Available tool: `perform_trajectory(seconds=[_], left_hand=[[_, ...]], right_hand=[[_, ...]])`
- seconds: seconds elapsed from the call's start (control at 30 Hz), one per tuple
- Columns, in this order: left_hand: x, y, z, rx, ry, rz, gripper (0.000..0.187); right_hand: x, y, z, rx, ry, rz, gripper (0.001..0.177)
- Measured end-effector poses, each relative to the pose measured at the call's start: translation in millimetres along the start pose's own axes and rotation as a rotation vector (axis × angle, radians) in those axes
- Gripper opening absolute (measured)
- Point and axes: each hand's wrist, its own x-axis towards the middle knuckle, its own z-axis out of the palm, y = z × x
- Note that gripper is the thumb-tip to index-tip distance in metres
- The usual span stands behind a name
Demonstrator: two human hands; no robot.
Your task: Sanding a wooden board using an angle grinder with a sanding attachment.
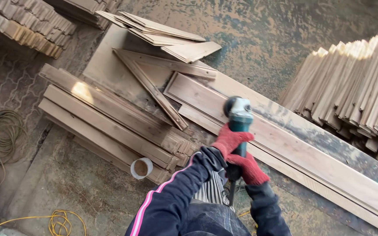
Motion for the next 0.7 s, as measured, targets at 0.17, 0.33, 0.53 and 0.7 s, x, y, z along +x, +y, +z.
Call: perform_trajectory(seconds=[0.17,0.33,0.53,0.7], left_hand=[[78,19,-115,-0.423,0.105,-0.035,0.067],[153,17,-238,-0.377,0.145,-0.067,0.044],[39,54,-141,-0.398,-0.140,0.028,0.031],[55,-19,-21,-0.238,-0.281,-0.296,0.048]], right_hand=[[62,-23,87,-0.137,-0.161,0.007,0.040],[92,-43,147,-0.209,-0.270,-0.007,0.040],[74,-32,92,-0.211,-0.249,-0.025,0.046],[3,1,-27,0.021,-0.080,-0.047,0.044]])
